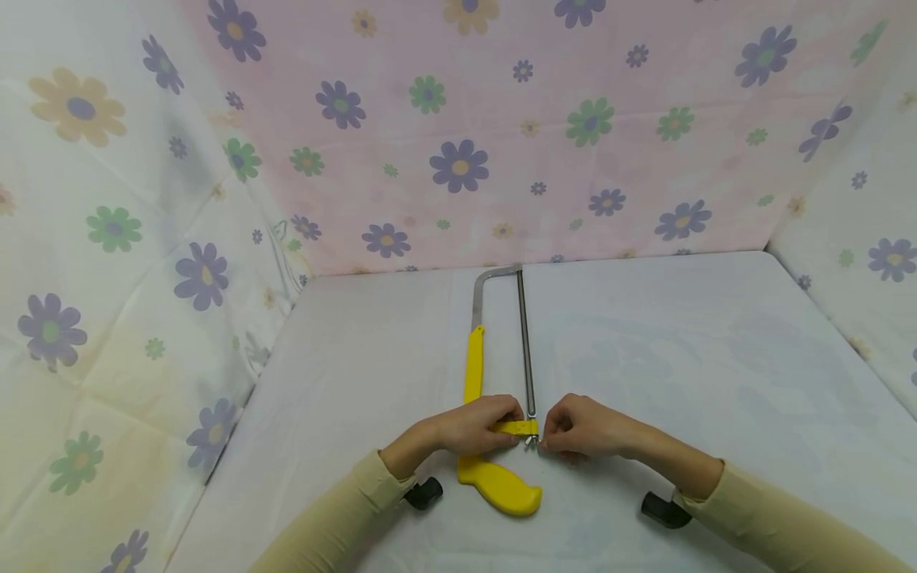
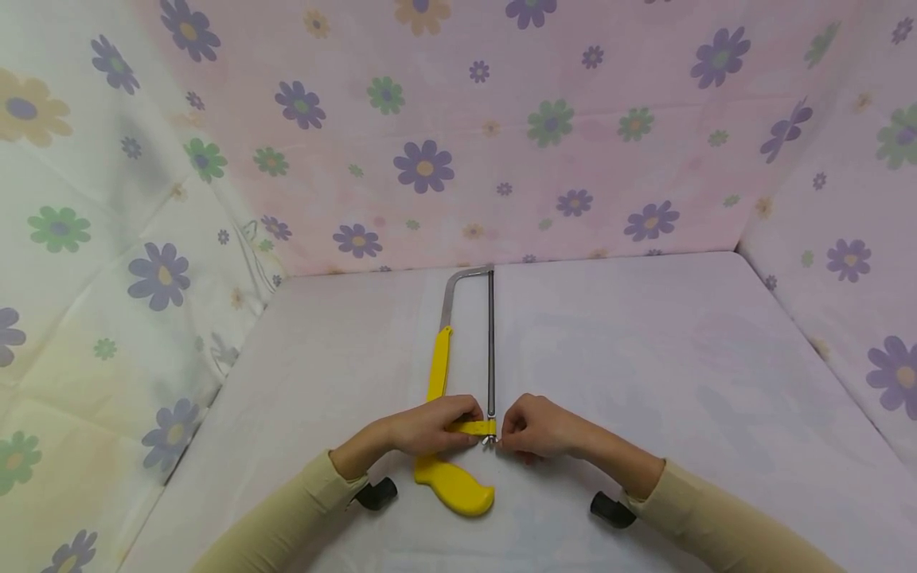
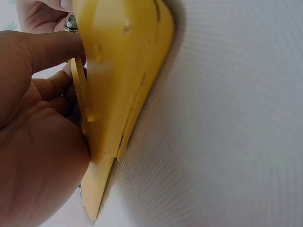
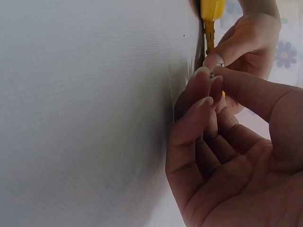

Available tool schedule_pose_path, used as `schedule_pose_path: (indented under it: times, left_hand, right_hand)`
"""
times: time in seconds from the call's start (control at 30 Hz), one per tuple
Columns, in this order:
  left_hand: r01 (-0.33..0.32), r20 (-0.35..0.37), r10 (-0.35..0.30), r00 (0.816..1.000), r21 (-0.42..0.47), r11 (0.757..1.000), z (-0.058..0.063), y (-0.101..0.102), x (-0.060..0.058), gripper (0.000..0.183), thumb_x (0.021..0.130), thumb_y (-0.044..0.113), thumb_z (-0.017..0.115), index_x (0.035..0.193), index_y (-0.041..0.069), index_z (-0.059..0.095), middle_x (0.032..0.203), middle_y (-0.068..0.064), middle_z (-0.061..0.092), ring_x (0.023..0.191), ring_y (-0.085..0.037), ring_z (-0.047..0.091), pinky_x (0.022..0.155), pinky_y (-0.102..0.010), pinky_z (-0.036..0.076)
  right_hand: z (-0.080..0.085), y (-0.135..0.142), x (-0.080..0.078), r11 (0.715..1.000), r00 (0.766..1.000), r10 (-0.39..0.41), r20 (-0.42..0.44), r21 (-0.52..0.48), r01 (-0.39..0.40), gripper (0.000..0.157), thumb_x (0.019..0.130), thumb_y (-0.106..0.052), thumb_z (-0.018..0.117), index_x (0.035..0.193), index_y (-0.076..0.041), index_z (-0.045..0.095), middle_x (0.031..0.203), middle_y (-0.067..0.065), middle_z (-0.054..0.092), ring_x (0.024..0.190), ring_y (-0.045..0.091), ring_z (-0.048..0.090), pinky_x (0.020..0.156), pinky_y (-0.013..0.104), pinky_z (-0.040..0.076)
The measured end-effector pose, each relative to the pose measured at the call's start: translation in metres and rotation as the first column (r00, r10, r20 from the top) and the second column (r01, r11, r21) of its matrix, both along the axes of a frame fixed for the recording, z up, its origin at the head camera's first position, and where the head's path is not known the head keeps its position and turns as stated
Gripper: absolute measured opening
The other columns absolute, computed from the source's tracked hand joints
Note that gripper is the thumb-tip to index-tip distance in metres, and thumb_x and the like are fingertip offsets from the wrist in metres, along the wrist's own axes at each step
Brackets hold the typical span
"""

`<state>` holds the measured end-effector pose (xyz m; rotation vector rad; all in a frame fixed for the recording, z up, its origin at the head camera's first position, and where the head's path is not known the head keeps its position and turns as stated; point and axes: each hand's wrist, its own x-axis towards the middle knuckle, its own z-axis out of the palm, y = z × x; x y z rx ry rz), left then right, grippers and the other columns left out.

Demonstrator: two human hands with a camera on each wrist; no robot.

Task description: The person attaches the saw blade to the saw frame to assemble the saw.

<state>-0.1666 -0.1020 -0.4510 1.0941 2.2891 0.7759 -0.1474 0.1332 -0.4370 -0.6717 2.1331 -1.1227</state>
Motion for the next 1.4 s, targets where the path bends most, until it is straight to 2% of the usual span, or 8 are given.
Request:
schedule_pose_path:
  times: [0.17, 0.4, 0.63, 0.9, 1.07, 1.27, 1.4]
  left_hand:
    - [0.003, -0.003, -0.003, 1.000, 0.005, 1.000, 0.000, 0.000, 0.000, 0.015, 0.094, 0.020, 0.058, 0.107, 0.014, 0.053, 0.095, 0.008, 0.051, 0.084, -0.005, 0.046, 0.076, -0.018, 0.041]
    - [0.009, -0.004, -0.009, 1.000, 0.010, 1.000, 0.001, 0.000, -0.001, 0.016, 0.094, 0.019, 0.058, 0.108, 0.013, 0.053, 0.097, 0.008, 0.051, 0.085, -0.005, 0.046, 0.077, -0.018, 0.041]
    - [0.008, 0.001, -0.008, 1.000, 0.008, 1.000, 0.000, 0.000, -0.001, 0.016, 0.093, 0.017, 0.059, 0.107, 0.013, 0.053, 0.097, 0.007, 0.052, 0.084, -0.006, 0.046, 0.077, -0.018, 0.041]
    - [0.001, 0.010, -0.001, 1.000, 0.008, 1.000, 0.001, 0.001, 0.000, 0.014, 0.093, 0.015, 0.059, 0.106, 0.013, 0.053, 0.095, 0.007, 0.052, 0.084, -0.007, 0.047, 0.077, -0.018, 0.041]
    - [0.000, 0.007, 0.000, 1.000, 0.003, 1.000, 0.000, 0.001, 0.000, 0.016, 0.093, 0.017, 0.059, 0.107, 0.013, 0.053, 0.096, 0.007, 0.052, 0.085, -0.007, 0.047, 0.077, -0.018, 0.041]
    - [0.007, -0.008, -0.007, 1.000, 0.007, 1.000, -0.001, 0.000, -0.001, 0.016, 0.093, 0.019, 0.059, 0.108, 0.014, 0.053, 0.096, 0.008, 0.051, 0.084, -0.006, 0.046, 0.076, -0.018, 0.041]
    - [0.004, 0.002, -0.004, 1.000, 0.005, 1.000, -0.001, -0.001, -0.001, 0.016, 0.093, 0.019, 0.059, 0.107, 0.014, 0.053, 0.095, 0.008, 0.051, 0.084, -0.006, 0.047, 0.076, -0.018, 0.042]
  right_hand:
    - [0.001, -0.003, 0.001, 1.000, 1.000, 0.007, -0.016, 0.007, -0.006, 0.014, 0.088, -0.016, 0.065, 0.079, -0.006, 0.067, 0.060, 0.008, 0.060, 0.048, 0.013, 0.046, 0.044, 0.026, 0.040]
    - [-0.001, -0.006, 0.000, 1.000, 1.000, 0.011, 0.003, 0.006, -0.011, 0.009, 0.085, -0.013, 0.067, 0.079, -0.007, 0.069, 0.064, 0.006, 0.063, 0.050, 0.014, 0.050, 0.045, 0.025, 0.041]
    - [-0.004, -0.010, -0.001, 0.999, 1.000, 0.011, 0.007, 0.030, -0.012, 0.029, 0.084, -0.034, 0.070, 0.069, -0.008, 0.069, 0.058, 0.005, 0.060, 0.047, 0.014, 0.050, 0.044, 0.025, 0.040]
    - [0.000, -0.010, 0.001, 1.000, 1.000, -0.007, 0.016, 0.028, 0.006, 0.034, 0.086, -0.034, 0.067, 0.068, -0.005, 0.067, 0.060, 0.012, 0.061, 0.048, 0.018, 0.052, 0.045, 0.028, 0.042]
    - [0.001, -0.008, 0.001, 0.999, 1.000, -0.017, 0.012, 0.045, 0.017, 0.027, 0.087, -0.031, 0.066, 0.072, -0.008, 0.069, 0.062, 0.008, 0.062, 0.050, 0.017, 0.053, 0.046, 0.028, 0.042]
    - [0.001, 0.000, -0.001, 0.998, 0.999, -0.026, -0.036, 0.063, 0.028, 0.010, 0.087, -0.016, 0.065, 0.080, -0.010, 0.069, 0.065, 0.007, 0.062, 0.052, 0.015, 0.052, 0.047, 0.029, 0.042]
    - [-0.002, 0.003, -0.002, 0.998, 0.999, -0.026, -0.034, 0.056, 0.028, 0.009, 0.086, -0.017, 0.066, 0.080, -0.010, 0.068, 0.063, 0.005, 0.061, 0.051, 0.013, 0.049, 0.046, 0.028, 0.041]
